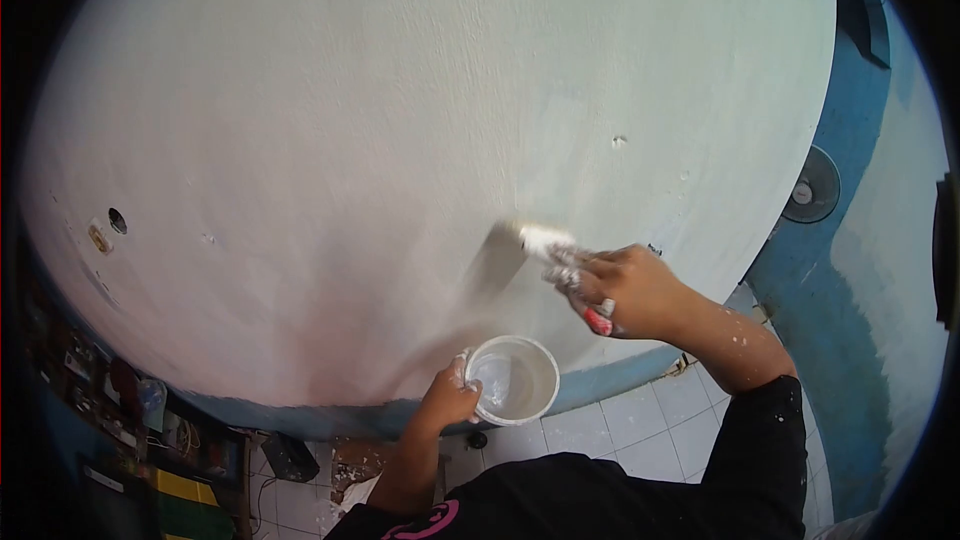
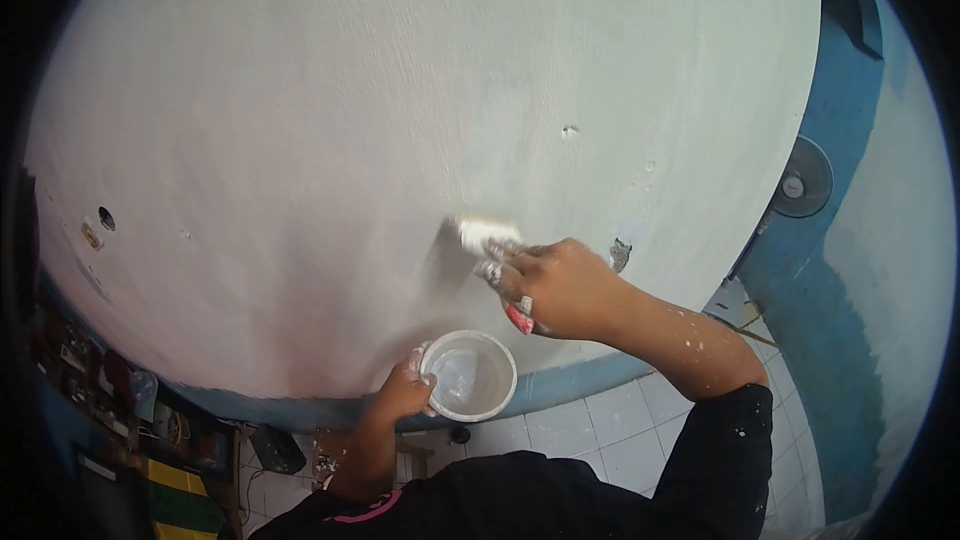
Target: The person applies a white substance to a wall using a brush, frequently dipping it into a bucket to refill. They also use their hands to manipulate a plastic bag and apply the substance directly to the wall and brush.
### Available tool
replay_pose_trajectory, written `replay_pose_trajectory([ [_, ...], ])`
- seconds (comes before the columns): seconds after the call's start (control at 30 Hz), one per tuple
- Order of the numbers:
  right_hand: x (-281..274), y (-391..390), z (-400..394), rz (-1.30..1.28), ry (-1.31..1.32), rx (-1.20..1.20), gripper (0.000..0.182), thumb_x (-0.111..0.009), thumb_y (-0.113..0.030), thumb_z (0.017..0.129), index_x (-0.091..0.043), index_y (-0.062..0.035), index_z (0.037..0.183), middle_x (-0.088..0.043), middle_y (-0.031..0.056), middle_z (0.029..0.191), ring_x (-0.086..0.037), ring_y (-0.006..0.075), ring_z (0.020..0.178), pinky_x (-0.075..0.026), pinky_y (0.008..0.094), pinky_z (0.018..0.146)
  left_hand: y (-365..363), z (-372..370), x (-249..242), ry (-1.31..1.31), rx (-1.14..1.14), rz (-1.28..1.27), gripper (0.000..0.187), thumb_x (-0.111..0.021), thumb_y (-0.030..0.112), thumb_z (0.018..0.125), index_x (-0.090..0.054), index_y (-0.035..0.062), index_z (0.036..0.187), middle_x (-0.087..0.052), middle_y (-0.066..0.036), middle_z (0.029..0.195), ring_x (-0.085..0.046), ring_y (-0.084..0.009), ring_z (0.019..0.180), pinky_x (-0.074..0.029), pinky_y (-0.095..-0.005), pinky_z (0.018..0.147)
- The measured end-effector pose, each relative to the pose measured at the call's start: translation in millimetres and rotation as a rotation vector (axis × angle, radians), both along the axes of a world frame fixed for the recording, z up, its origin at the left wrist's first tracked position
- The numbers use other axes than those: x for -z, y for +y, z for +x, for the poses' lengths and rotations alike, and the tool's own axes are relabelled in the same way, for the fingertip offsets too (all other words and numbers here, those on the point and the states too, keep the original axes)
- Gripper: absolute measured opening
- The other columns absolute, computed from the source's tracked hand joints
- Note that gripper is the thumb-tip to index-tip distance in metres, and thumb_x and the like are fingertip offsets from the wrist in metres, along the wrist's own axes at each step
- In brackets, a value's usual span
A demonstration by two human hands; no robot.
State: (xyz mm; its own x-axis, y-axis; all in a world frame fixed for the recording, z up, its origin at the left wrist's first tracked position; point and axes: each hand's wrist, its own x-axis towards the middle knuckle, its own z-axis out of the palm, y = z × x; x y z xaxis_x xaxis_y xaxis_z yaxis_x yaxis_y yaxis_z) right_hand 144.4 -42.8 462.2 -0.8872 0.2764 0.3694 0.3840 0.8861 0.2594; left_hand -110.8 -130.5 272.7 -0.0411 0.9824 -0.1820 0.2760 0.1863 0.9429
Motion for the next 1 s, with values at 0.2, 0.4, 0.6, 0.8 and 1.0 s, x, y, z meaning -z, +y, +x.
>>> replay_pose_trajectory([
  [0.2, -31, 37, -2, 0.561, 0.599, 0.028, 0.037, -0.064, -0.012, 0.07, -0.059, -0.0044, 0.106, -0.054, 0.0219, 0.118, -0.06, 0.0294, 0.101, -0.055, 0.0314, 0.069, -3, 2, 12, 0.031, 0.026, -0.032, 0.055, -0.045, 0.002, 0.08, -0.028, -0.0036, 0.132, -0.059, -0.022, 0.097, -0.064, -0.0216, 0.061, -0.054, -0.0304, 0.05],
  [0.4, 86, 6, -23, -0.014, -0.091, 0.018, 0.031, -0.054, -0.018, 0.079, -0.059, -0.0048, 0.106, -0.048, 0.0216, 0.126, -0.056, 0.0265, 0.109, -0.054, 0.0336, 0.07, -14, 1, 19, 0.004, 0.04, -0.037, 0.052, -0.046, 0.001, 0.08, -0.031, -0.0035, 0.13, -0.058, -0.021, 0.096, -0.063, -0.0211, 0.061, -0.054, -0.0296, 0.048],
  [0.6, 18, 7, 8, 0.095, 0.344, 0.033, 0.031, -0.067, -0.006, 0.071, -0.063, -0.0135, 0.101, -0.062, 0.0114, 0.11, -0.066, 0.0212, 0.084, -0.055, 0.0295, 0.067, -28, -3, 20, -0.038, -0.017, -0.084, 0.049, -0.046, 0.0, 0.08, -0.033, -0.0035, 0.128, -0.057, -0.021, 0.096, -0.063, -0.0203, 0.061, -0.053, -0.0277, 0.046],
  [0.8, -55, 49, 5, 0.58, 0.709, 0.027, 0.029, -0.066, -0.01, 0.07, -0.063, -0.0134, 0.099, -0.062, 0.0128, 0.107, -0.065, 0.0228, 0.082, -0.053, 0.0323, 0.062, -24, 9, 7, -0.018, -0.012, -0.076, 0.051, -0.046, 0.0, 0.081, -0.031, -0.003, 0.129, -0.056, -0.02, 0.099, -0.063, -0.02, 0.059, -0.053, -0.0274, 0.046],
  [1.0, 90, 26, -28, 0.348, 0.032, -0.138, 0.026, -0.051, -0.02, 0.081, -0.06, 0.0015, 0.094, -0.05, 0.036, 0.114, -0.059, 0.0416, 0.098, -0.055, 0.0368, 0.053, -17, 29, 14, 0.0, -0.006, -0.07, 0.054, -0.046, 0.0, 0.081, -0.028, -0.0025, 0.132, -0.057, -0.021, 0.098, -0.063, -0.0203, 0.059, -0.053, -0.0282, 0.046],
])
